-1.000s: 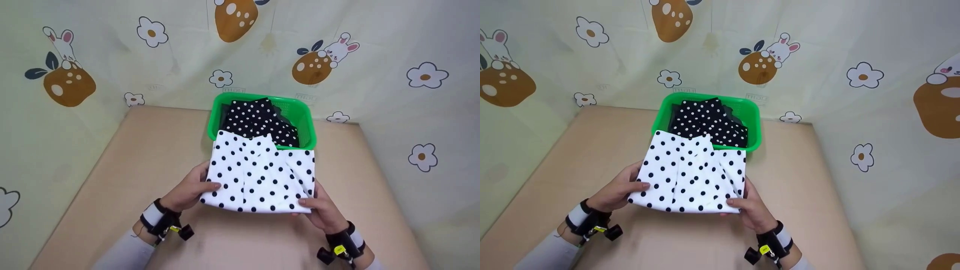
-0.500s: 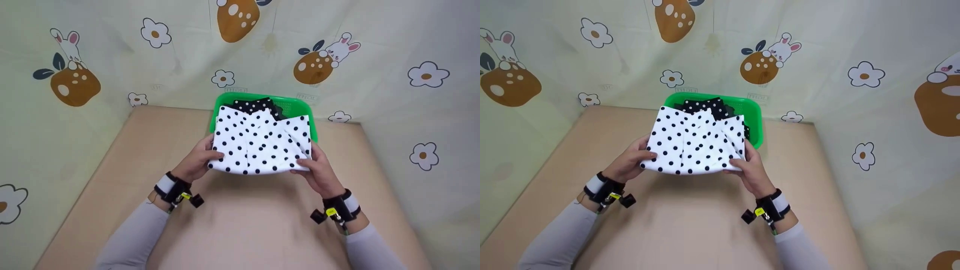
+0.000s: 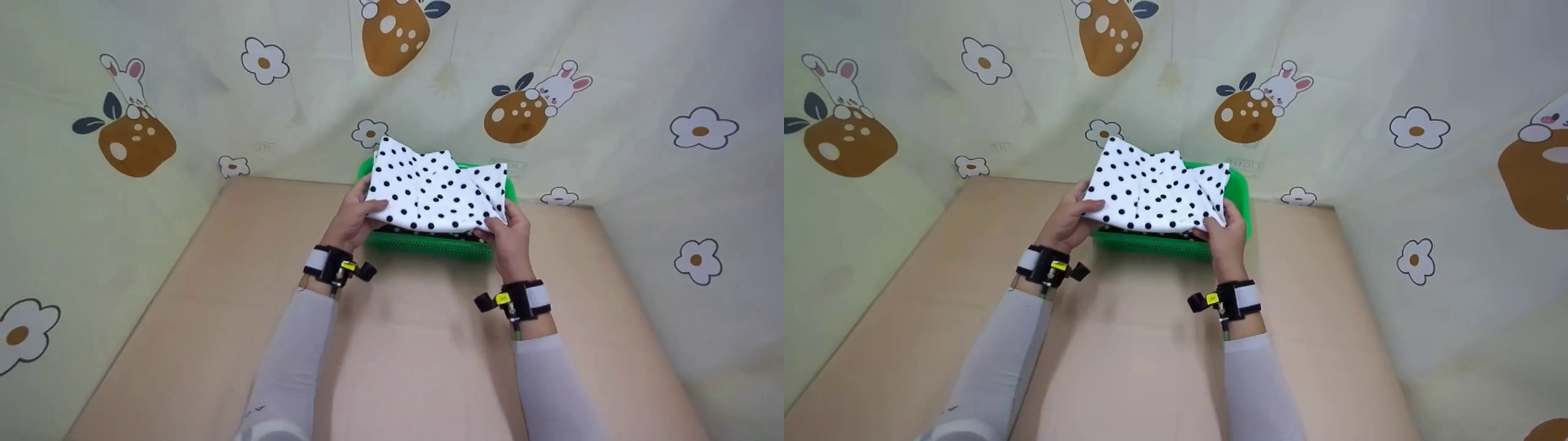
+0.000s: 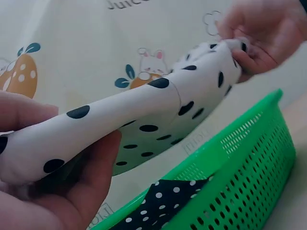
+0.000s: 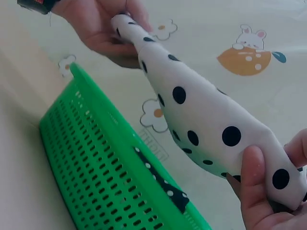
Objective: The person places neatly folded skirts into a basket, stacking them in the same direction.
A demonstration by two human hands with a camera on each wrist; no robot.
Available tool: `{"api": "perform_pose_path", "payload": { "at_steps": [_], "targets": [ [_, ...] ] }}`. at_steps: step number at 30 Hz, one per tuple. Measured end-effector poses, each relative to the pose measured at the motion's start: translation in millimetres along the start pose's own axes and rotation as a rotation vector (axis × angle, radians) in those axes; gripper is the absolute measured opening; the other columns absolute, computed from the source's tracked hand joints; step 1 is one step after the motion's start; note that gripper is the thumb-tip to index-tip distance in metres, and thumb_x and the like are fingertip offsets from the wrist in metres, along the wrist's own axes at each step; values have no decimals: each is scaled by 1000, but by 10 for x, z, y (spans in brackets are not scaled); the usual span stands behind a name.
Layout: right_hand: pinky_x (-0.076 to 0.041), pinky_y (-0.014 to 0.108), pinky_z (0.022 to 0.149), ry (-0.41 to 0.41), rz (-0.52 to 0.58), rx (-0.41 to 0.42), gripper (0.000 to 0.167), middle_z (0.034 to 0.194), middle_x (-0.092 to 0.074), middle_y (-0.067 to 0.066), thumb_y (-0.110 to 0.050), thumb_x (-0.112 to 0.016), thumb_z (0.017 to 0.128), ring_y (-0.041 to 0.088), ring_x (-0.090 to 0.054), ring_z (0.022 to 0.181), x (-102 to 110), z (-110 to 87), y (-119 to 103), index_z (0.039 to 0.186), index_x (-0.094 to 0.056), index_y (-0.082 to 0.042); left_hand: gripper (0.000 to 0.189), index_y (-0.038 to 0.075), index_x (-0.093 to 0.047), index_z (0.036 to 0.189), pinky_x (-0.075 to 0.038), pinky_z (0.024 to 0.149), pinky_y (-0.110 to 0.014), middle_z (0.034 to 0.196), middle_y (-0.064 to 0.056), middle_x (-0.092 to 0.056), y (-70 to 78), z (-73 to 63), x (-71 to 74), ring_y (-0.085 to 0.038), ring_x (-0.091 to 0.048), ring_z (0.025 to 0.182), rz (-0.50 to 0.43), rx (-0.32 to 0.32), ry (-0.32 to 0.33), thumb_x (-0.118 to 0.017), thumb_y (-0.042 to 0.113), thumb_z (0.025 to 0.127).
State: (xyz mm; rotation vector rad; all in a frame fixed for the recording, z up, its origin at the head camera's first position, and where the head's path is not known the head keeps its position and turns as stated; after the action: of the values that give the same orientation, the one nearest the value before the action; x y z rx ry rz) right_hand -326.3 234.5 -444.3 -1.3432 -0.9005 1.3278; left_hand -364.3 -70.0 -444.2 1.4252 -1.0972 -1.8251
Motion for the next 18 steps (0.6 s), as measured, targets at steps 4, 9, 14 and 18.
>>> {"api": "perform_pose_path", "payload": {
  "at_steps": [4, 9, 14, 18],
  "targets": [
    [-65, 26, 80, 47, -116, 40, 58, 157, -54, 19, 11, -50, 99, 23, -69, 116, 59, 89, 104, 156, -48, 0, 83, 14, -27, 169, -63, 98, -45, 165, -19, -46, -101, 131, -6, -43, -57, 141, -35, -17, 0, -58, -12, 97],
    [-64, 27, 89, 57, -303, 63, 55, 159, -55, 18, 6, -53, 101, 28, -64, 132, 109, 146, 202, 155, -50, -1, 81, 8, -31, 166, -57, 108, -45, 167, -17, -45, -208, 187, 24, -38, -54, 146, 146, -62, 82, -57, -19, 94],
    [-58, 34, 105, 89, -528, 129, 46, 152, -62, 15, 1, -59, 101, 25, -62, 136, 128, 166, 263, 146, -61, -5, 76, 8, -38, 164, -49, 118, -39, 165, -17, -48, -286, 190, -36, -30, -49, 151, 454, -86, 210, -61, -15, 95],
    [-55, 43, 110, 130, -625, 235, 39, 145, -67, 17, 1, -61, 100, 28, -64, 133, 139, 176, 250, 138, -67, -5, 72, 12, -41, 163, -46, 121, -38, 165, -14, -49, -317, 187, -133, -27, -46, 153, 658, -115, 250, -63, -7, 97]
  ]
}}
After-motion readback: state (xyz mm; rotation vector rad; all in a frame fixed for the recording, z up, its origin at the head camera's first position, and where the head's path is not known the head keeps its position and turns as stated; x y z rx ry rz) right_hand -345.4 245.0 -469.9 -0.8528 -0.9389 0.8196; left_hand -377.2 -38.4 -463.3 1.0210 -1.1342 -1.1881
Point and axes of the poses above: each hand's wrist, its own z-axis towards the middle knuckle, its own x-axis out of the back of the hand, y = z × x, the point moved 1 cm from there along z, towards the middle knuckle
